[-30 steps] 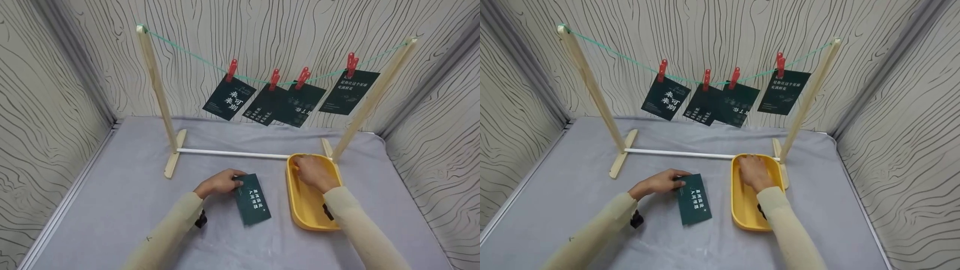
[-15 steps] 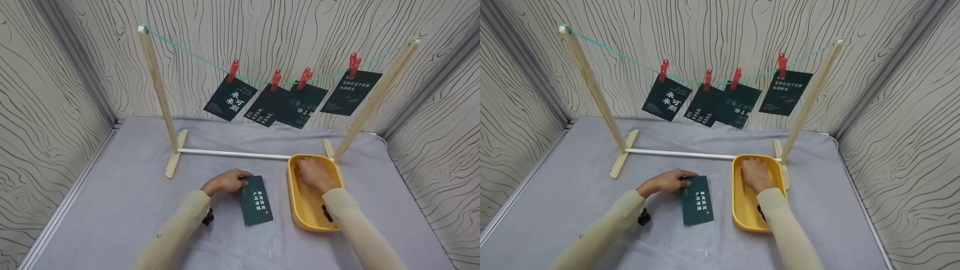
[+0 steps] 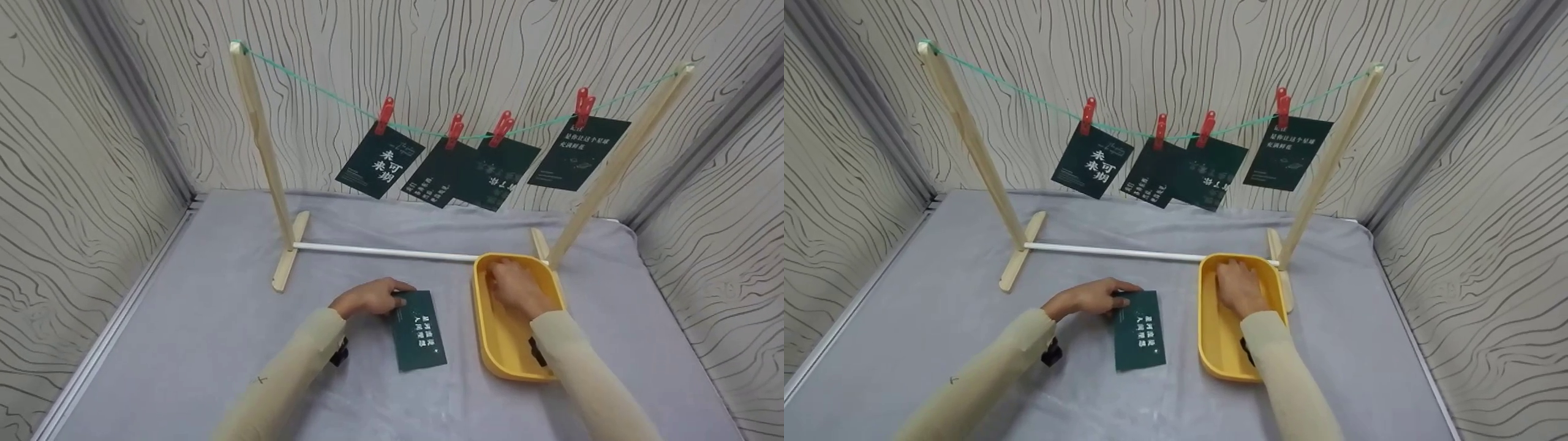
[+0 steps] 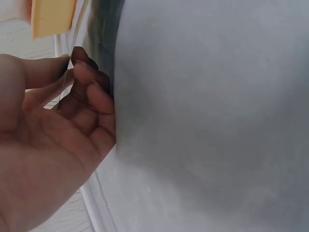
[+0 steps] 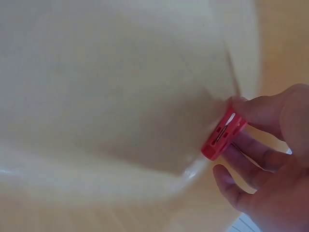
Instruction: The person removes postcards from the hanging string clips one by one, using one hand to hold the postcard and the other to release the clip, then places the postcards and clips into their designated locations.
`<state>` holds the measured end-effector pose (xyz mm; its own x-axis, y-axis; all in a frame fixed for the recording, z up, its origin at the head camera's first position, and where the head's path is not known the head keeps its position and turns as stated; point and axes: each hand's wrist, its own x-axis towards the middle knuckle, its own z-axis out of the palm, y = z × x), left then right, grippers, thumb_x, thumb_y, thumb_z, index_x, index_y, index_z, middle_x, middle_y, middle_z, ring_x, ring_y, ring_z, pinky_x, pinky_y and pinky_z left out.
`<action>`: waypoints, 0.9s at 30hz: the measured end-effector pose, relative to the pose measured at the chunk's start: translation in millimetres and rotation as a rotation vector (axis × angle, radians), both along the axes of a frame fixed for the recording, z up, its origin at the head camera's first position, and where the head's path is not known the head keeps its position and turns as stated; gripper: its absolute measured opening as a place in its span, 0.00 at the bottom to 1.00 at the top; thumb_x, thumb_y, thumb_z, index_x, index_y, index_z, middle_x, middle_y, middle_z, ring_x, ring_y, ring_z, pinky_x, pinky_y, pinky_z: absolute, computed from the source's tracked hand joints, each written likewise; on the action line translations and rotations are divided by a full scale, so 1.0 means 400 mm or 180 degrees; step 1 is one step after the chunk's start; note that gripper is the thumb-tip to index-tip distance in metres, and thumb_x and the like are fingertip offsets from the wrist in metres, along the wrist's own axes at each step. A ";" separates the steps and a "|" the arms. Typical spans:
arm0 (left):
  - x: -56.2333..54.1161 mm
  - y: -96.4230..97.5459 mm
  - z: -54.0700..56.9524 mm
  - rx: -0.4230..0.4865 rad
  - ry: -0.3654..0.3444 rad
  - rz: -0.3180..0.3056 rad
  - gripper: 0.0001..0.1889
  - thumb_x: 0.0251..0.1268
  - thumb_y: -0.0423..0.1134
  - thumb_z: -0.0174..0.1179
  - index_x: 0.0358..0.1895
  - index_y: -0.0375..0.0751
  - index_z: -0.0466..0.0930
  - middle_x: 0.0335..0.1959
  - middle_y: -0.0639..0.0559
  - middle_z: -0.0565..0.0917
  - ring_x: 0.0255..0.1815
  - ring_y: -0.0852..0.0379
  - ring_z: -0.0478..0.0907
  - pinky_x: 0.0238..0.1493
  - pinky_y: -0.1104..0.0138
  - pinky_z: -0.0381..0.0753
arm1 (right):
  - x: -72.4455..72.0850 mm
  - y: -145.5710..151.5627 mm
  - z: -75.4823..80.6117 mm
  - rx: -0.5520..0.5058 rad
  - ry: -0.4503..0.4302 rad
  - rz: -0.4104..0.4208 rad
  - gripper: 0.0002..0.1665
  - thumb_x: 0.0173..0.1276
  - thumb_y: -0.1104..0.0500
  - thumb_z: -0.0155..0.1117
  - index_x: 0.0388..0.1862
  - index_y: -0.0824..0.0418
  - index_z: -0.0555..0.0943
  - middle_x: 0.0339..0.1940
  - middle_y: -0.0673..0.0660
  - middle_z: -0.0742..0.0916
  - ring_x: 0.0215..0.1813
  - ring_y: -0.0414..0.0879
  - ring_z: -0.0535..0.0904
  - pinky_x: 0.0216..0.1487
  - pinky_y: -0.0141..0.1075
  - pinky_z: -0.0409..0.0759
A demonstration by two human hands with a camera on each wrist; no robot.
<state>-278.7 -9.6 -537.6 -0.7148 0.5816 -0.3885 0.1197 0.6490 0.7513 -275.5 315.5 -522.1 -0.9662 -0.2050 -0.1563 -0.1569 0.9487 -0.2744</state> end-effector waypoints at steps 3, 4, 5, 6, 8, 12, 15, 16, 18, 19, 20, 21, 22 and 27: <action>-0.006 -0.001 -0.005 0.0008 -0.0014 -0.0030 0.23 0.82 0.38 0.52 0.76 0.50 0.74 0.62 0.48 0.82 0.35 0.59 0.77 0.37 0.67 0.77 | 0.004 0.002 -0.002 -0.0093 -0.0037 -0.0042 0.18 0.74 0.68 0.60 0.61 0.66 0.82 0.57 0.64 0.87 0.53 0.58 0.79 0.71 0.60 0.77; -0.008 -0.001 -0.005 0.0015 -0.0021 -0.0042 0.23 0.82 0.37 0.52 0.76 0.50 0.74 0.61 0.48 0.82 0.33 0.59 0.76 0.36 0.67 0.76 | 0.005 0.003 -0.003 -0.0107 -0.0029 -0.0040 0.18 0.74 0.68 0.60 0.61 0.66 0.81 0.57 0.64 0.87 0.53 0.58 0.79 0.71 0.60 0.77; -0.010 -0.001 -0.005 0.0015 -0.0030 -0.0056 0.24 0.82 0.37 0.52 0.76 0.51 0.74 0.61 0.48 0.82 0.31 0.60 0.76 0.36 0.68 0.76 | 0.006 0.003 -0.003 -0.0113 -0.0016 -0.0042 0.18 0.74 0.68 0.60 0.61 0.65 0.82 0.56 0.64 0.87 0.53 0.58 0.79 0.71 0.59 0.77; -0.012 -0.001 -0.005 0.0014 -0.0046 -0.0060 0.24 0.81 0.37 0.52 0.76 0.51 0.74 0.60 0.48 0.82 0.30 0.61 0.75 0.35 0.68 0.76 | 0.007 0.004 -0.004 -0.0103 0.0015 -0.0031 0.18 0.74 0.69 0.60 0.60 0.65 0.82 0.56 0.64 0.87 0.52 0.58 0.79 0.70 0.59 0.78; -0.016 0.001 -0.004 0.0001 -0.0075 -0.0058 0.24 0.81 0.37 0.52 0.76 0.52 0.75 0.60 0.48 0.82 0.26 0.61 0.72 0.32 0.69 0.75 | 0.009 0.007 -0.005 -0.0103 0.0068 0.0002 0.17 0.74 0.69 0.60 0.60 0.66 0.82 0.55 0.64 0.87 0.52 0.58 0.79 0.69 0.59 0.79; -0.024 0.008 0.001 -0.0035 -0.0008 -0.0024 0.24 0.81 0.37 0.52 0.75 0.54 0.75 0.62 0.47 0.82 0.23 0.60 0.69 0.33 0.67 0.73 | 0.012 0.007 -0.007 -0.0139 0.0121 0.0006 0.17 0.74 0.69 0.60 0.60 0.67 0.82 0.55 0.64 0.86 0.53 0.59 0.79 0.70 0.59 0.78; -0.025 0.020 0.001 0.0031 0.0264 0.0026 0.22 0.80 0.36 0.54 0.72 0.53 0.79 0.67 0.48 0.83 0.37 0.59 0.77 0.47 0.62 0.79 | 0.015 0.006 -0.006 -0.0140 0.0106 -0.0006 0.18 0.72 0.70 0.60 0.59 0.68 0.82 0.53 0.64 0.86 0.53 0.59 0.78 0.70 0.59 0.77; -0.025 0.024 -0.001 0.0084 0.0368 0.0059 0.20 0.80 0.36 0.54 0.70 0.51 0.81 0.68 0.47 0.83 0.44 0.58 0.79 0.54 0.60 0.80 | 0.016 0.005 -0.006 -0.0129 0.0082 -0.0022 0.18 0.72 0.70 0.60 0.59 0.68 0.81 0.52 0.64 0.86 0.52 0.58 0.77 0.70 0.58 0.78; -0.023 0.032 -0.008 0.0197 0.0561 0.0151 0.18 0.80 0.35 0.54 0.66 0.48 0.83 0.68 0.47 0.83 0.58 0.54 0.80 0.67 0.56 0.78 | 0.018 0.003 -0.008 -0.0107 0.0044 -0.0022 0.17 0.71 0.71 0.59 0.58 0.68 0.81 0.51 0.63 0.86 0.51 0.58 0.77 0.69 0.58 0.78; -0.022 0.035 -0.012 0.0248 0.0652 0.0200 0.17 0.80 0.35 0.54 0.64 0.47 0.84 0.67 0.46 0.84 0.63 0.53 0.80 0.72 0.54 0.76 | 0.019 0.002 -0.008 -0.0101 0.0027 -0.0020 0.17 0.71 0.71 0.59 0.58 0.69 0.80 0.50 0.63 0.86 0.51 0.58 0.77 0.69 0.58 0.78; -0.021 0.037 -0.016 0.0295 0.0714 0.0247 0.16 0.80 0.34 0.54 0.63 0.46 0.85 0.66 0.46 0.84 0.66 0.51 0.80 0.74 0.51 0.75 | 0.020 0.001 -0.008 -0.0099 0.0019 -0.0023 0.17 0.71 0.71 0.59 0.58 0.69 0.80 0.50 0.63 0.85 0.51 0.57 0.77 0.68 0.58 0.78; -0.020 0.039 -0.020 0.0337 0.0755 0.0290 0.16 0.81 0.34 0.54 0.62 0.45 0.85 0.65 0.46 0.85 0.67 0.49 0.80 0.75 0.50 0.75 | 0.021 0.001 -0.009 -0.0103 0.0007 -0.0042 0.18 0.72 0.71 0.59 0.59 0.69 0.80 0.50 0.63 0.85 0.51 0.57 0.77 0.69 0.57 0.78; -0.018 0.041 -0.023 0.0360 0.0783 0.0323 0.15 0.81 0.33 0.54 0.62 0.44 0.85 0.65 0.46 0.85 0.68 0.49 0.80 0.75 0.50 0.75 | 0.023 0.001 -0.009 -0.0101 0.0003 -0.0041 0.18 0.72 0.71 0.59 0.59 0.68 0.80 0.51 0.63 0.85 0.51 0.57 0.76 0.69 0.58 0.78; -0.011 0.049 -0.031 0.0354 0.0957 0.0307 0.15 0.81 0.34 0.54 0.63 0.43 0.84 0.64 0.45 0.86 0.69 0.49 0.81 0.75 0.51 0.76 | 0.028 0.007 -0.010 -0.0134 0.0013 -0.0063 0.20 0.70 0.72 0.60 0.60 0.69 0.79 0.51 0.64 0.84 0.51 0.58 0.76 0.68 0.58 0.77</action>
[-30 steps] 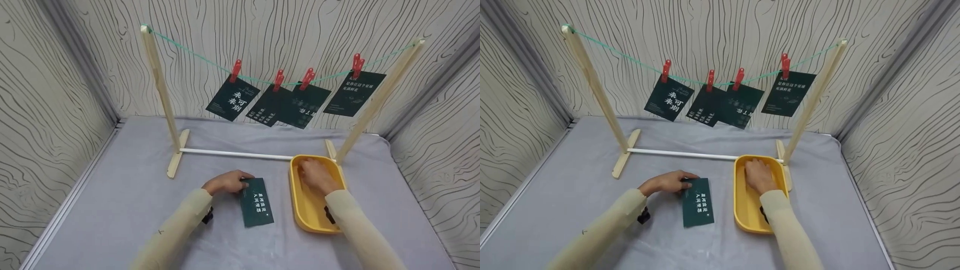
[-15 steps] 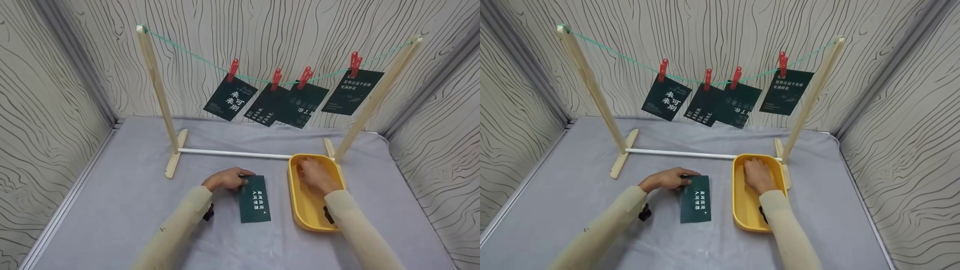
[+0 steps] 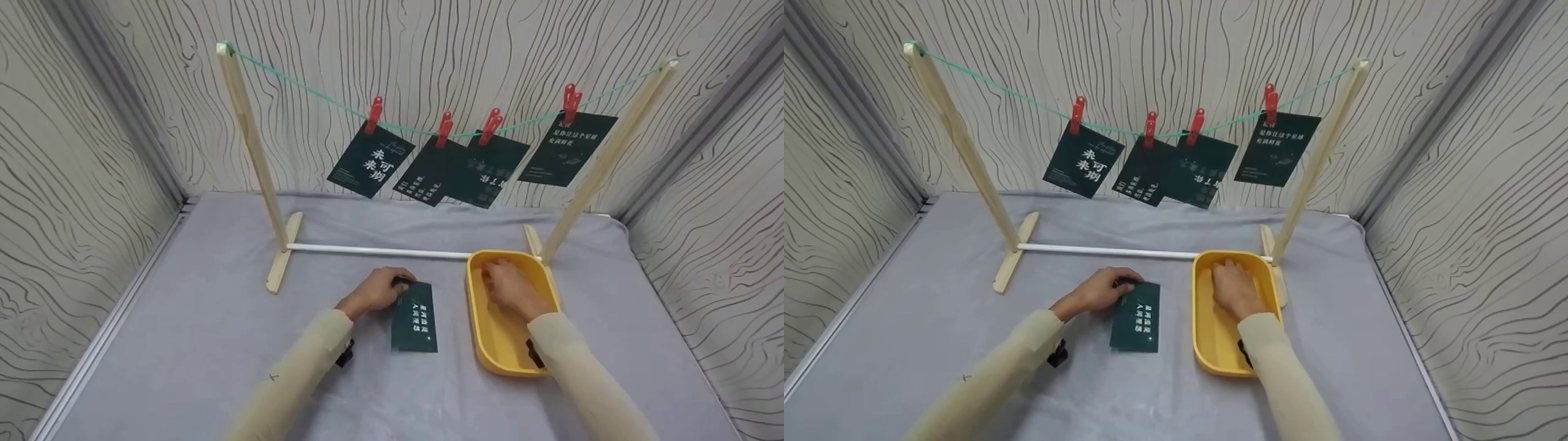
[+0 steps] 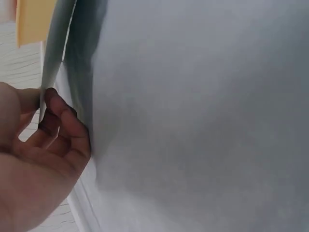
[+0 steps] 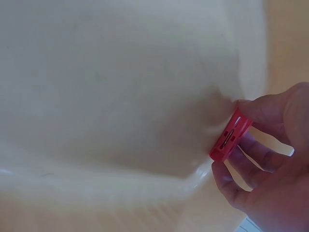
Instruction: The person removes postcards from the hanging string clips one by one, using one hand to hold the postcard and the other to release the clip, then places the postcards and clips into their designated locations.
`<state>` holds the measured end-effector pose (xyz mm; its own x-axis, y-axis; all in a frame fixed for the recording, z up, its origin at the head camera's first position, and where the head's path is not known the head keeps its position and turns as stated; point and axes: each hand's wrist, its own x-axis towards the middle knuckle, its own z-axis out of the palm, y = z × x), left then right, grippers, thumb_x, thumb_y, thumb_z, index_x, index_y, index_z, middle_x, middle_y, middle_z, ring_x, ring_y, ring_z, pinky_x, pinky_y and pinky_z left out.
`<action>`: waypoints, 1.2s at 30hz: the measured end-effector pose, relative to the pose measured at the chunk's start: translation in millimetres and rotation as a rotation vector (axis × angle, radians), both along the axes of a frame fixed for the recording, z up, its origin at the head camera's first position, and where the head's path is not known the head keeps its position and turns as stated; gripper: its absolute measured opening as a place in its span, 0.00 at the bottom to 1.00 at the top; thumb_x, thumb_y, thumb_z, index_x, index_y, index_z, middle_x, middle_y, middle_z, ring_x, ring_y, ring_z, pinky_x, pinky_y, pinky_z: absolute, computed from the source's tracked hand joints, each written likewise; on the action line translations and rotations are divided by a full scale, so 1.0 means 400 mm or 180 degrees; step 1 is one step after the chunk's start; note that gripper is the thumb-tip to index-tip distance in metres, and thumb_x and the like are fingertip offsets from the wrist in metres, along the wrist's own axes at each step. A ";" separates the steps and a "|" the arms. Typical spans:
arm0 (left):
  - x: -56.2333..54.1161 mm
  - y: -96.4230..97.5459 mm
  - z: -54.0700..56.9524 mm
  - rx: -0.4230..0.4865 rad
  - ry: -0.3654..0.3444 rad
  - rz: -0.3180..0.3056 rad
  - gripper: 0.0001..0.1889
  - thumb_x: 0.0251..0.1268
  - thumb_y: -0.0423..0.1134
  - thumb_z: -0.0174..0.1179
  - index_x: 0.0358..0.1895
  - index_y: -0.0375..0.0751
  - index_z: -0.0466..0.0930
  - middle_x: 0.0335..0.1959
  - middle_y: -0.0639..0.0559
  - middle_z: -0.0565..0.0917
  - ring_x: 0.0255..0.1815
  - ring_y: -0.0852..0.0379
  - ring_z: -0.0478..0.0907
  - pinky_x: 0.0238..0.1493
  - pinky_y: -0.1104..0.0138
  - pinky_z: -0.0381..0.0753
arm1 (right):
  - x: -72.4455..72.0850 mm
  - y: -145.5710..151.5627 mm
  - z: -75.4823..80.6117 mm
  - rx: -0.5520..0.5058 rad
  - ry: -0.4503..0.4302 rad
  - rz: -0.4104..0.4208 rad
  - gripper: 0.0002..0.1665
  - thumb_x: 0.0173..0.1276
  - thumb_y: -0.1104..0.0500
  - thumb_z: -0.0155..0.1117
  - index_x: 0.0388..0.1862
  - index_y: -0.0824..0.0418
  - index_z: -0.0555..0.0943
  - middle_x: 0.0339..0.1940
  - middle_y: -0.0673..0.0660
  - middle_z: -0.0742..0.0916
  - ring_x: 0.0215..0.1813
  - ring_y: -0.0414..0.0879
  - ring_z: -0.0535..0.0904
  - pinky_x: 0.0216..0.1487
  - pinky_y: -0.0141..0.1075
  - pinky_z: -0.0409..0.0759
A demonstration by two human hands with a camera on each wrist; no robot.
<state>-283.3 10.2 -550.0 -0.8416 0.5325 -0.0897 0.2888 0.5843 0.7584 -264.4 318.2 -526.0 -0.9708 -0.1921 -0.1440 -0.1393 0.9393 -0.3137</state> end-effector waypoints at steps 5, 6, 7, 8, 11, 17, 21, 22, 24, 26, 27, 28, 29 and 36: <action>0.007 0.006 -0.006 -0.0137 0.0130 -0.0045 0.16 0.81 0.35 0.55 0.64 0.42 0.83 0.64 0.45 0.86 0.68 0.49 0.81 0.74 0.52 0.77 | 0.000 0.008 -0.005 -0.0005 0.0037 0.0038 0.16 0.70 0.72 0.58 0.55 0.68 0.80 0.43 0.61 0.82 0.47 0.56 0.75 0.58 0.53 0.80; 0.009 0.006 -0.008 -0.0178 0.0150 -0.0044 0.16 0.81 0.36 0.55 0.65 0.42 0.82 0.65 0.45 0.86 0.68 0.49 0.82 0.74 0.52 0.77 | 0.001 0.009 -0.006 0.0003 0.0038 0.0044 0.15 0.70 0.71 0.58 0.54 0.68 0.80 0.42 0.61 0.81 0.46 0.56 0.75 0.56 0.52 0.79; 0.010 0.007 -0.012 -0.0216 0.0164 -0.0039 0.16 0.82 0.37 0.55 0.66 0.43 0.82 0.65 0.46 0.85 0.68 0.49 0.82 0.74 0.52 0.77 | 0.002 0.010 -0.007 0.0012 0.0034 0.0050 0.14 0.71 0.71 0.57 0.54 0.67 0.80 0.40 0.60 0.81 0.45 0.55 0.75 0.54 0.51 0.79; 0.012 0.007 -0.015 -0.0265 0.0188 -0.0030 0.17 0.82 0.37 0.55 0.67 0.43 0.81 0.66 0.46 0.85 0.68 0.50 0.82 0.73 0.53 0.77 | 0.003 0.010 -0.009 0.0016 0.0031 0.0051 0.13 0.72 0.71 0.57 0.54 0.67 0.79 0.40 0.59 0.80 0.45 0.55 0.74 0.53 0.50 0.78; 0.019 0.008 -0.026 -0.0389 0.0260 0.0007 0.18 0.82 0.39 0.56 0.68 0.44 0.80 0.66 0.47 0.85 0.67 0.51 0.82 0.72 0.53 0.78 | 0.008 0.010 -0.013 0.0004 0.0064 0.0080 0.13 0.73 0.71 0.57 0.54 0.67 0.79 0.39 0.59 0.79 0.45 0.55 0.74 0.53 0.50 0.77; 0.030 0.011 -0.042 -0.0527 0.0425 0.0083 0.17 0.81 0.41 0.58 0.67 0.46 0.81 0.63 0.48 0.87 0.61 0.52 0.85 0.67 0.53 0.82 | 0.014 0.010 -0.019 -0.0024 0.0250 0.0210 0.12 0.72 0.72 0.57 0.52 0.69 0.80 0.39 0.60 0.81 0.46 0.56 0.75 0.56 0.53 0.80; 0.033 0.014 -0.046 -0.0526 0.0516 0.0197 0.17 0.81 0.42 0.58 0.66 0.47 0.82 0.61 0.49 0.89 0.58 0.53 0.86 0.64 0.53 0.84 | 0.010 0.009 -0.015 0.0017 0.0272 0.0262 0.08 0.76 0.69 0.58 0.50 0.68 0.80 0.39 0.61 0.81 0.46 0.56 0.75 0.58 0.53 0.80; 0.033 0.014 -0.047 -0.0527 0.0543 0.0220 0.16 0.81 0.42 0.58 0.65 0.47 0.82 0.60 0.49 0.89 0.58 0.53 0.86 0.63 0.53 0.84 | 0.010 0.008 -0.013 0.0021 0.0279 0.0266 0.08 0.76 0.68 0.58 0.50 0.68 0.80 0.39 0.61 0.81 0.45 0.56 0.75 0.58 0.53 0.80; 0.033 0.016 -0.047 -0.0538 0.0583 0.0247 0.16 0.81 0.43 0.58 0.65 0.47 0.83 0.59 0.50 0.89 0.58 0.53 0.87 0.62 0.54 0.85 | 0.008 0.010 -0.009 0.0035 0.0323 0.0309 0.08 0.75 0.69 0.59 0.50 0.68 0.80 0.40 0.61 0.81 0.45 0.57 0.75 0.59 0.54 0.81; 0.033 0.017 -0.049 -0.0555 0.0628 0.0263 0.16 0.81 0.44 0.58 0.65 0.47 0.83 0.59 0.50 0.90 0.57 0.53 0.87 0.61 0.54 0.85 | 0.009 0.012 -0.006 0.0026 0.0330 0.0310 0.08 0.75 0.69 0.60 0.50 0.67 0.80 0.41 0.61 0.82 0.46 0.56 0.76 0.60 0.54 0.81; 0.033 0.017 -0.051 -0.0576 0.0649 0.0269 0.16 0.81 0.45 0.58 0.64 0.48 0.83 0.58 0.51 0.90 0.57 0.54 0.87 0.61 0.54 0.85 | 0.010 0.013 -0.005 0.0018 0.0364 0.0331 0.09 0.74 0.70 0.61 0.50 0.67 0.80 0.42 0.62 0.82 0.46 0.57 0.76 0.60 0.55 0.82; 0.033 0.017 -0.053 -0.0590 0.0672 0.0273 0.16 0.81 0.45 0.59 0.64 0.48 0.83 0.58 0.51 0.90 0.57 0.54 0.87 0.61 0.54 0.85 | 0.012 0.014 -0.004 0.0026 0.0375 0.0334 0.09 0.73 0.70 0.61 0.50 0.67 0.80 0.43 0.63 0.82 0.47 0.57 0.77 0.61 0.55 0.82; 0.033 0.016 -0.054 -0.0599 0.0699 0.0278 0.16 0.81 0.46 0.59 0.64 0.49 0.84 0.58 0.51 0.90 0.57 0.54 0.88 0.60 0.54 0.85 | 0.014 0.014 -0.004 0.0032 0.0367 0.0326 0.10 0.73 0.70 0.62 0.51 0.67 0.80 0.45 0.63 0.82 0.48 0.57 0.76 0.62 0.56 0.81; 0.033 0.014 -0.060 -0.0655 0.0859 0.0313 0.16 0.79 0.48 0.61 0.63 0.50 0.85 0.57 0.53 0.91 0.56 0.54 0.88 0.60 0.55 0.86 | 0.020 0.007 0.000 0.0091 0.0344 0.0229 0.11 0.76 0.67 0.61 0.55 0.68 0.80 0.52 0.66 0.81 0.53 0.60 0.75 0.70 0.60 0.77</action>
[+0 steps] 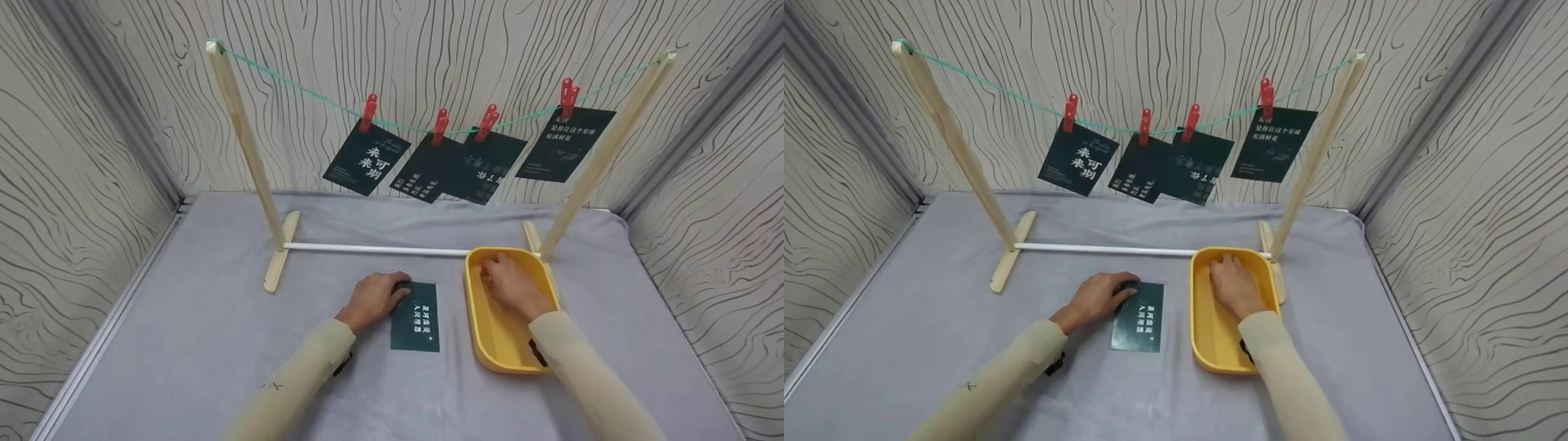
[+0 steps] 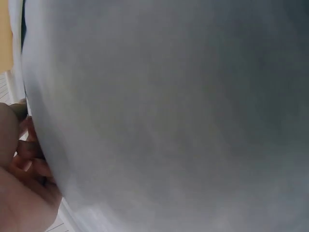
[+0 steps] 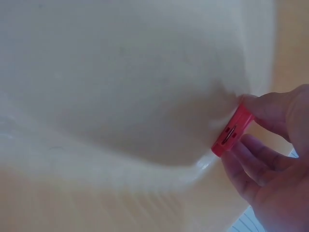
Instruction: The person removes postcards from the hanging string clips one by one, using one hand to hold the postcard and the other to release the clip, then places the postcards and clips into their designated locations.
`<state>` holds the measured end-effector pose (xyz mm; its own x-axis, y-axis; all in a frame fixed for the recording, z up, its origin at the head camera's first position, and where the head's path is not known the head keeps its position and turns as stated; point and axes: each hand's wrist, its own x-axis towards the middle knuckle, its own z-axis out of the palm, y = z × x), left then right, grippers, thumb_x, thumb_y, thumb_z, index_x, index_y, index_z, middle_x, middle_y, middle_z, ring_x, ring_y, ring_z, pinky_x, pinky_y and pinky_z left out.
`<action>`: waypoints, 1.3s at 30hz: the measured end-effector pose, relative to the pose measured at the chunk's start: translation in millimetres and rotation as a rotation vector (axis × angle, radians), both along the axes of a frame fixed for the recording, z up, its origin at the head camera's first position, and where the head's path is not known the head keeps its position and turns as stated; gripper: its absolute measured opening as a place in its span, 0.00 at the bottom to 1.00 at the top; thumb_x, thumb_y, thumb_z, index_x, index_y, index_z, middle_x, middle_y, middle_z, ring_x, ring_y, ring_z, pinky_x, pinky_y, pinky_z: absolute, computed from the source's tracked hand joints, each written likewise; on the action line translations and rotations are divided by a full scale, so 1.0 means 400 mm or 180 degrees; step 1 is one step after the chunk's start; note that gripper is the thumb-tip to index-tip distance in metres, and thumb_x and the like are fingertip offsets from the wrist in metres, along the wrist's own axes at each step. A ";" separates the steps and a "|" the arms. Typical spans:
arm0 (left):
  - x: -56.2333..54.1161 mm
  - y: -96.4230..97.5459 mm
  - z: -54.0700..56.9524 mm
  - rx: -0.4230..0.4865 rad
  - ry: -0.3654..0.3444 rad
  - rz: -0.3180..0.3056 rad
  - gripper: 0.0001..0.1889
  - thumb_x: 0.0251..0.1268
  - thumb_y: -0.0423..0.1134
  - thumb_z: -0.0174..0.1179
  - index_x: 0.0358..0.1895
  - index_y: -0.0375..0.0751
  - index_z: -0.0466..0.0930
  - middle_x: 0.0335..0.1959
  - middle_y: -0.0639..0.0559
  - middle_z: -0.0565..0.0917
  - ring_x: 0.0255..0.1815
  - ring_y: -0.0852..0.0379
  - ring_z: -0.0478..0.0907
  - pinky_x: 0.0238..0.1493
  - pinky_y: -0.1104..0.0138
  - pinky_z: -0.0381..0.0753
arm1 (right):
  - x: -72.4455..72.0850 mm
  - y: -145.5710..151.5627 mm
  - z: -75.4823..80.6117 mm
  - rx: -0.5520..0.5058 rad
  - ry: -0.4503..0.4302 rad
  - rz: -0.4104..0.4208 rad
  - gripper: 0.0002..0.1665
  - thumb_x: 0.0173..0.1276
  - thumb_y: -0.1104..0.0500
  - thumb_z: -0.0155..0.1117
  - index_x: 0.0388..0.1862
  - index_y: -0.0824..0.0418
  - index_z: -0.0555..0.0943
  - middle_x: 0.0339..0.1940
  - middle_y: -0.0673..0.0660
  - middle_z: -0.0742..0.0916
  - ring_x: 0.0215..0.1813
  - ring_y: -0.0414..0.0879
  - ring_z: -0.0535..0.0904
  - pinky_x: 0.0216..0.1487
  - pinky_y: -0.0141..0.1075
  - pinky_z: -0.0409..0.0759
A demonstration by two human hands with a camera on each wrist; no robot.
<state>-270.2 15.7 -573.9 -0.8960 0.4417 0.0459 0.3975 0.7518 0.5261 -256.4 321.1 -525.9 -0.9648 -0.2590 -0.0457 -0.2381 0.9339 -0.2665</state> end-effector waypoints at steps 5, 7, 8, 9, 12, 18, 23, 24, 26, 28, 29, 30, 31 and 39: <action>0.000 -0.001 -0.004 -0.0049 0.0083 0.0002 0.17 0.78 0.49 0.62 0.62 0.51 0.85 0.56 0.53 0.91 0.54 0.54 0.89 0.57 0.56 0.87 | -0.002 -0.005 0.005 -0.0039 -0.0004 -0.0041 0.11 0.76 0.68 0.61 0.54 0.68 0.81 0.55 0.68 0.82 0.55 0.61 0.77 0.71 0.60 0.77; 0.001 -0.002 -0.005 -0.0067 0.0119 -0.0014 0.17 0.77 0.50 0.63 0.62 0.52 0.85 0.55 0.53 0.91 0.54 0.54 0.89 0.56 0.55 0.87 | -0.002 -0.005 0.004 -0.0043 -0.0039 -0.0075 0.12 0.76 0.68 0.60 0.57 0.67 0.80 0.57 0.68 0.82 0.57 0.61 0.77 0.72 0.60 0.76; 0.002 -0.003 -0.006 -0.0071 0.0132 -0.0020 0.17 0.77 0.50 0.63 0.62 0.52 0.86 0.55 0.53 0.91 0.54 0.53 0.89 0.56 0.55 0.87 | -0.001 -0.005 0.004 -0.0060 -0.0054 -0.0096 0.14 0.76 0.68 0.60 0.58 0.67 0.79 0.58 0.68 0.81 0.57 0.61 0.76 0.72 0.60 0.76; 0.002 -0.003 -0.007 -0.0073 0.0138 -0.0023 0.17 0.77 0.50 0.63 0.62 0.52 0.85 0.55 0.53 0.91 0.55 0.53 0.89 0.56 0.54 0.87 | -0.001 -0.006 0.004 -0.0082 -0.0070 -0.0114 0.15 0.76 0.69 0.60 0.59 0.67 0.79 0.58 0.67 0.81 0.57 0.61 0.76 0.72 0.60 0.75; 0.004 -0.005 -0.007 -0.0072 0.0114 -0.0017 0.17 0.77 0.50 0.63 0.63 0.53 0.85 0.55 0.52 0.91 0.55 0.52 0.89 0.56 0.53 0.87 | 0.003 -0.005 0.004 -0.0079 0.0022 -0.0042 0.16 0.74 0.71 0.59 0.58 0.69 0.77 0.54 0.68 0.80 0.55 0.61 0.76 0.70 0.60 0.76; 0.006 -0.006 -0.003 -0.0093 0.0158 -0.0006 0.16 0.77 0.48 0.63 0.62 0.52 0.85 0.53 0.51 0.92 0.51 0.51 0.90 0.51 0.52 0.88 | 0.011 -0.012 0.013 -0.0056 0.0153 0.0049 0.20 0.70 0.72 0.61 0.60 0.70 0.75 0.57 0.70 0.78 0.56 0.63 0.76 0.71 0.61 0.75; 0.005 -0.008 0.008 0.0007 -0.0039 -0.0004 0.16 0.77 0.47 0.63 0.63 0.51 0.84 0.54 0.49 0.91 0.51 0.52 0.88 0.54 0.52 0.87 | 0.013 -0.025 0.033 -0.0092 -0.0078 -0.0131 0.27 0.70 0.71 0.64 0.68 0.69 0.74 0.67 0.72 0.77 0.63 0.64 0.75 0.76 0.62 0.71; 0.005 -0.008 0.011 0.0027 -0.0090 0.0000 0.17 0.77 0.46 0.63 0.63 0.50 0.84 0.55 0.49 0.91 0.50 0.53 0.87 0.54 0.52 0.86 | 0.013 -0.028 0.038 -0.0100 -0.0139 -0.0171 0.28 0.71 0.70 0.64 0.69 0.68 0.74 0.68 0.71 0.76 0.64 0.63 0.75 0.77 0.62 0.71; 0.004 -0.009 0.015 0.0066 -0.0186 0.0010 0.17 0.77 0.45 0.63 0.64 0.49 0.84 0.55 0.48 0.91 0.49 0.53 0.86 0.55 0.52 0.86 | 0.013 -0.034 0.048 -0.0129 -0.0245 -0.0239 0.29 0.71 0.69 0.64 0.71 0.67 0.73 0.70 0.70 0.76 0.65 0.63 0.74 0.77 0.62 0.70; 0.002 -0.010 0.019 0.0087 -0.0260 0.0015 0.18 0.76 0.45 0.64 0.64 0.48 0.84 0.56 0.47 0.90 0.49 0.53 0.85 0.57 0.52 0.86 | 0.013 -0.040 0.057 -0.0156 -0.0325 -0.0292 0.30 0.71 0.67 0.66 0.71 0.65 0.73 0.69 0.69 0.76 0.65 0.62 0.74 0.77 0.62 0.70; 0.002 -0.011 0.020 0.0097 -0.0288 0.0014 0.18 0.76 0.44 0.64 0.64 0.47 0.83 0.57 0.47 0.90 0.50 0.53 0.85 0.58 0.52 0.85 | 0.013 -0.041 0.061 -0.0148 -0.0325 -0.0290 0.30 0.71 0.66 0.67 0.71 0.65 0.73 0.68 0.68 0.77 0.64 0.61 0.74 0.76 0.61 0.72; 0.001 -0.011 0.022 0.0107 -0.0313 0.0014 0.18 0.76 0.44 0.64 0.65 0.47 0.83 0.58 0.47 0.90 0.51 0.53 0.85 0.59 0.52 0.85 | 0.014 -0.043 0.066 -0.0131 -0.0307 -0.0275 0.30 0.70 0.65 0.68 0.71 0.64 0.74 0.66 0.67 0.77 0.63 0.60 0.75 0.75 0.60 0.74; 0.001 -0.012 0.023 0.0124 -0.0344 0.0011 0.19 0.76 0.43 0.64 0.65 0.46 0.83 0.58 0.47 0.89 0.52 0.52 0.85 0.60 0.51 0.85 | 0.014 -0.044 0.070 -0.0115 -0.0278 -0.0263 0.30 0.70 0.65 0.69 0.70 0.64 0.74 0.63 0.67 0.78 0.61 0.60 0.76 0.74 0.59 0.76; 0.000 -0.018 0.023 0.0274 -0.0510 0.0029 0.20 0.73 0.40 0.66 0.65 0.42 0.83 0.57 0.45 0.89 0.45 0.54 0.80 0.56 0.54 0.84 | 0.021 -0.043 0.102 -0.0137 -0.0039 -0.0122 0.25 0.70 0.62 0.71 0.65 0.65 0.80 0.55 0.65 0.83 0.52 0.57 0.78 0.66 0.55 0.83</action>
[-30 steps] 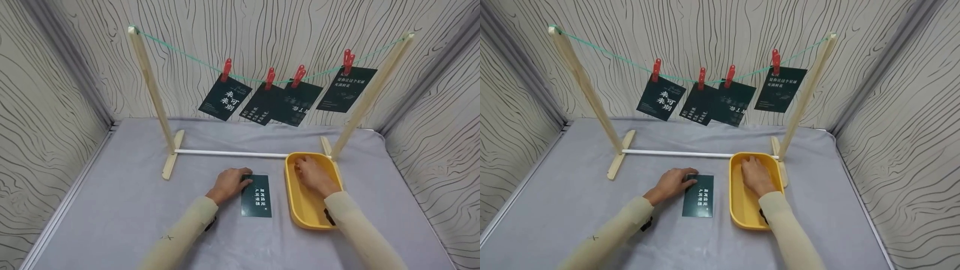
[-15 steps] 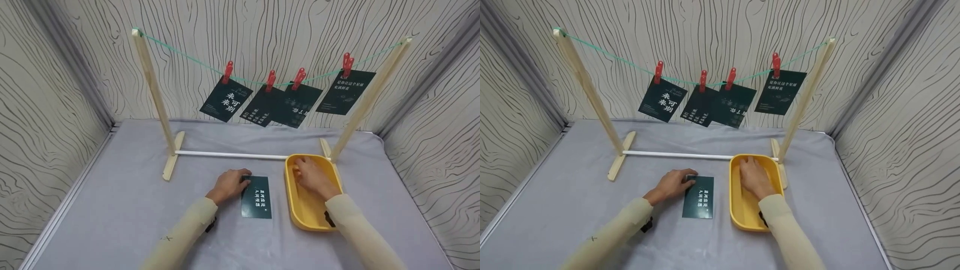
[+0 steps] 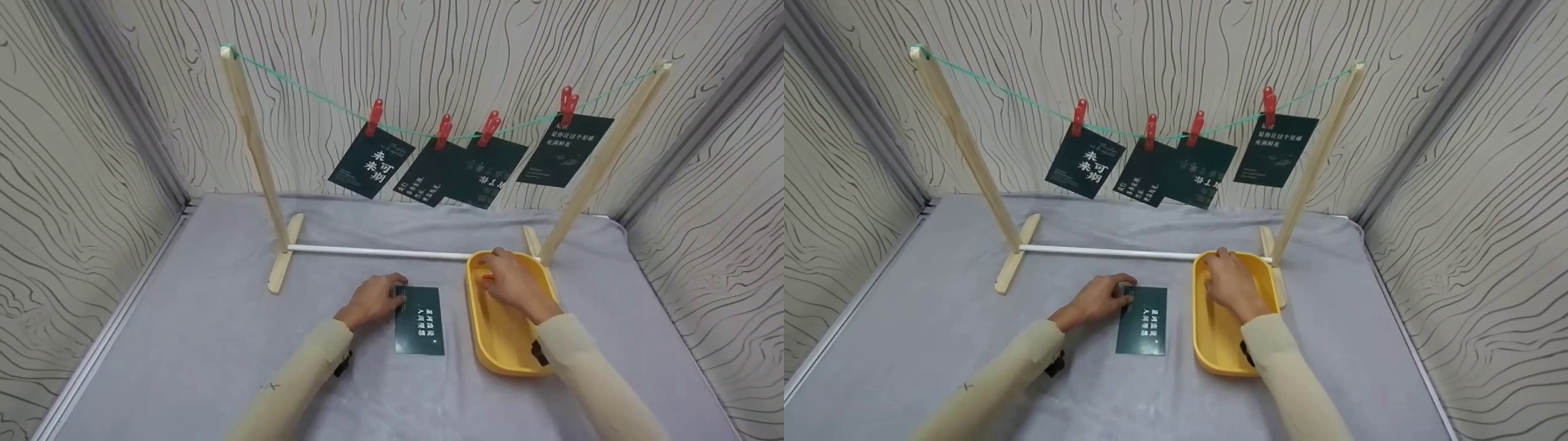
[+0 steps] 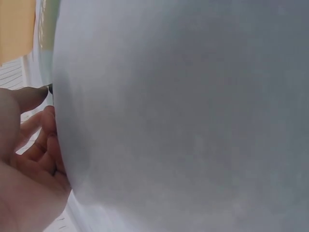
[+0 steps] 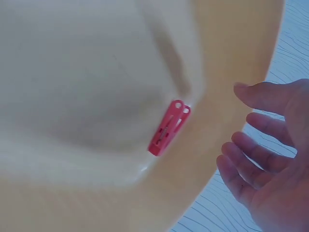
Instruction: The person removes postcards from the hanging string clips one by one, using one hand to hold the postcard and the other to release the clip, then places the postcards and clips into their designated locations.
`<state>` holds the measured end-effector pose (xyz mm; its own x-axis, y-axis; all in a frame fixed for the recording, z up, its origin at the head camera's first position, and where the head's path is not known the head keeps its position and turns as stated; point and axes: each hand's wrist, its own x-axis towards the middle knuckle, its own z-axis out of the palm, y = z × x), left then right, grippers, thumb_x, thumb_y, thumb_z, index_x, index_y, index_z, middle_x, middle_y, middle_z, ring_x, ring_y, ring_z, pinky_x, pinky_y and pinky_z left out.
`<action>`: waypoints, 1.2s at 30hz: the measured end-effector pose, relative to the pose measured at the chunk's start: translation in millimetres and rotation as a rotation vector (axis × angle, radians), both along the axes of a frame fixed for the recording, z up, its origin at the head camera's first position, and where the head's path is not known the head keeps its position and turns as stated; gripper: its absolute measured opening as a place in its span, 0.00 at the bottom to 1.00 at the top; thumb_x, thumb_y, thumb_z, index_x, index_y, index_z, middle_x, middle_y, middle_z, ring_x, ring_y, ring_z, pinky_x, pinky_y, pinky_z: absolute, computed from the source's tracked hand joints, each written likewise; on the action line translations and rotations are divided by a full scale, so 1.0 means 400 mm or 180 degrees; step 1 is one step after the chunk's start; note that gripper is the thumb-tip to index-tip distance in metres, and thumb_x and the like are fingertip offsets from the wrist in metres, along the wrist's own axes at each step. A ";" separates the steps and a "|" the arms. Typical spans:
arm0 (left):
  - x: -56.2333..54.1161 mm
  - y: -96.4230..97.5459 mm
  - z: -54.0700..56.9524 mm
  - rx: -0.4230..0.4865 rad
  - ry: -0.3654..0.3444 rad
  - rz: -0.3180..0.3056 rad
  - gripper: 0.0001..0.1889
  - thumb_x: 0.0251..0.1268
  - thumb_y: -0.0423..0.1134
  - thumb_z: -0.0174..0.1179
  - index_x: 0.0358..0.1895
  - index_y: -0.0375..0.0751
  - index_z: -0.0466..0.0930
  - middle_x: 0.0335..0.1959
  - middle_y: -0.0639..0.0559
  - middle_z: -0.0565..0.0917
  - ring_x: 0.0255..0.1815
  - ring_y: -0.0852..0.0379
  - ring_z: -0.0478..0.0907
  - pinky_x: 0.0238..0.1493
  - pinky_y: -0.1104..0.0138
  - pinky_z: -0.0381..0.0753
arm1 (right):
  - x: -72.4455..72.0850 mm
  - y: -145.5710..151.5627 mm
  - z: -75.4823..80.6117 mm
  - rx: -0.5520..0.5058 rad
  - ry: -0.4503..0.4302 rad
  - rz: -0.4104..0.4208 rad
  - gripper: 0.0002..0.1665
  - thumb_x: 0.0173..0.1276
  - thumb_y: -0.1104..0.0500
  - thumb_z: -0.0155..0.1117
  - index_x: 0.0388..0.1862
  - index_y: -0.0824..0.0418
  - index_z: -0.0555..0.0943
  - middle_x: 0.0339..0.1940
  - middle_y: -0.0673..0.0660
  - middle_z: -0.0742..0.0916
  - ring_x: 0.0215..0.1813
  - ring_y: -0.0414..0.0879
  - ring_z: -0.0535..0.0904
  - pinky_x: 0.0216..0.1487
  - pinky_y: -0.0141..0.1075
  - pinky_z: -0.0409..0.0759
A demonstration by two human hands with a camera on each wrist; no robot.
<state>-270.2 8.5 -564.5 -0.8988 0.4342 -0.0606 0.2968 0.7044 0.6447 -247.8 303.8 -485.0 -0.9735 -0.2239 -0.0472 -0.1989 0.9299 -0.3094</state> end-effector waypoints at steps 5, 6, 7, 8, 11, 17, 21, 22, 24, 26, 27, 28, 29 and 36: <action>-0.004 0.001 -0.002 0.0164 0.0056 0.0023 0.19 0.72 0.39 0.66 0.63 0.40 0.83 0.38 0.47 0.89 0.32 0.59 0.74 0.40 0.62 0.78 | -0.005 -0.004 0.030 -0.0129 0.0041 -0.0080 0.24 0.71 0.62 0.70 0.65 0.66 0.80 0.59 0.66 0.85 0.57 0.59 0.80 0.70 0.58 0.80; -0.005 0.000 -0.001 0.0227 0.0066 0.0037 0.19 0.72 0.39 0.66 0.63 0.39 0.83 0.33 0.49 0.87 0.30 0.60 0.73 0.37 0.64 0.76 | -0.006 -0.006 0.037 -0.0151 0.0034 -0.0118 0.25 0.71 0.61 0.70 0.65 0.65 0.80 0.60 0.66 0.86 0.58 0.59 0.81 0.70 0.58 0.79; -0.006 -0.001 -0.002 0.0280 0.0076 0.0054 0.19 0.72 0.38 0.66 0.63 0.39 0.83 0.28 0.51 0.84 0.27 0.61 0.71 0.35 0.66 0.73 | -0.008 -0.009 0.044 -0.0169 0.0025 -0.0156 0.25 0.72 0.61 0.70 0.65 0.65 0.80 0.61 0.65 0.85 0.59 0.59 0.81 0.71 0.58 0.79; -0.008 -0.003 -0.002 0.0346 0.0085 0.0077 0.18 0.72 0.38 0.66 0.62 0.38 0.83 0.24 0.53 0.81 0.25 0.61 0.70 0.32 0.67 0.70 | -0.009 -0.014 0.050 -0.0174 0.0044 -0.0174 0.24 0.72 0.60 0.70 0.65 0.64 0.81 0.61 0.65 0.86 0.59 0.59 0.81 0.70 0.58 0.79; -0.012 -0.015 0.000 0.0519 0.0087 0.0198 0.18 0.72 0.37 0.66 0.61 0.37 0.83 0.21 0.57 0.74 0.23 0.62 0.68 0.29 0.69 0.68 | -0.011 -0.030 0.067 -0.0264 0.0119 -0.0185 0.22 0.73 0.59 0.69 0.64 0.64 0.82 0.60 0.64 0.86 0.55 0.57 0.84 0.61 0.52 0.87; -0.019 -0.046 0.006 0.0633 -0.0009 0.0320 0.16 0.72 0.35 0.65 0.60 0.36 0.83 0.21 0.57 0.74 0.22 0.62 0.69 0.28 0.69 0.69 | -0.020 -0.060 0.081 -0.0549 0.0185 -0.0171 0.22 0.75 0.57 0.67 0.65 0.63 0.80 0.59 0.65 0.86 0.50 0.56 0.87 0.32 0.34 0.89; -0.016 -0.055 0.002 0.0689 -0.0076 0.0351 0.16 0.71 0.35 0.65 0.59 0.35 0.84 0.21 0.58 0.73 0.22 0.63 0.69 0.27 0.69 0.68 | -0.018 -0.070 0.084 -0.0614 0.0216 -0.0175 0.23 0.75 0.57 0.67 0.66 0.62 0.79 0.60 0.65 0.86 0.53 0.58 0.85 0.31 0.33 0.88; -0.015 -0.055 0.000 0.0701 -0.0094 0.0376 0.16 0.71 0.35 0.65 0.59 0.35 0.84 0.21 0.58 0.73 0.22 0.63 0.69 0.27 0.70 0.68 | -0.017 -0.072 0.083 -0.0621 0.0237 -0.0167 0.23 0.75 0.58 0.68 0.66 0.62 0.79 0.59 0.65 0.86 0.54 0.59 0.85 0.31 0.34 0.88; -0.012 -0.056 -0.002 0.0714 -0.0097 0.0420 0.15 0.71 0.36 0.66 0.57 0.35 0.85 0.21 0.58 0.73 0.22 0.62 0.69 0.27 0.70 0.68 | -0.015 -0.076 0.082 -0.0630 0.0287 -0.0155 0.23 0.74 0.58 0.68 0.65 0.62 0.79 0.59 0.65 0.87 0.54 0.59 0.85 0.32 0.35 0.89; -0.011 -0.057 -0.001 0.0738 -0.0108 0.0494 0.15 0.71 0.37 0.67 0.56 0.36 0.85 0.22 0.57 0.75 0.23 0.62 0.70 0.27 0.70 0.69 | -0.014 -0.080 0.082 -0.0647 0.0311 -0.0158 0.22 0.74 0.58 0.68 0.64 0.62 0.80 0.59 0.64 0.87 0.54 0.60 0.85 0.34 0.36 0.90; -0.011 -0.057 0.000 0.0754 -0.0101 0.0528 0.14 0.71 0.38 0.67 0.55 0.36 0.86 0.22 0.56 0.76 0.23 0.62 0.71 0.27 0.70 0.70 | -0.014 -0.081 0.082 -0.0661 0.0322 -0.0159 0.22 0.75 0.57 0.68 0.64 0.62 0.80 0.59 0.64 0.87 0.54 0.60 0.85 0.35 0.37 0.90; -0.012 -0.057 0.002 0.0775 -0.0096 0.0559 0.14 0.71 0.38 0.67 0.55 0.36 0.86 0.23 0.55 0.77 0.23 0.62 0.72 0.27 0.69 0.71 | -0.014 -0.083 0.083 -0.0661 0.0338 -0.0169 0.22 0.75 0.57 0.68 0.64 0.61 0.80 0.59 0.63 0.87 0.54 0.59 0.85 0.36 0.37 0.91; -0.013 -0.057 0.004 0.0795 -0.0085 0.0585 0.14 0.71 0.39 0.68 0.55 0.36 0.86 0.24 0.54 0.79 0.23 0.61 0.73 0.27 0.69 0.73 | -0.014 -0.083 0.085 -0.0673 0.0348 -0.0184 0.22 0.75 0.57 0.68 0.64 0.61 0.80 0.59 0.63 0.87 0.54 0.59 0.85 0.37 0.38 0.91; -0.023 -0.062 0.020 0.0949 0.0036 0.0665 0.17 0.72 0.43 0.68 0.56 0.35 0.86 0.40 0.44 0.91 0.40 0.53 0.87 0.45 0.57 0.88 | -0.019 -0.094 0.103 -0.0710 0.0643 -0.0142 0.21 0.75 0.55 0.68 0.63 0.61 0.82 0.58 0.62 0.88 0.57 0.59 0.86 0.57 0.51 0.89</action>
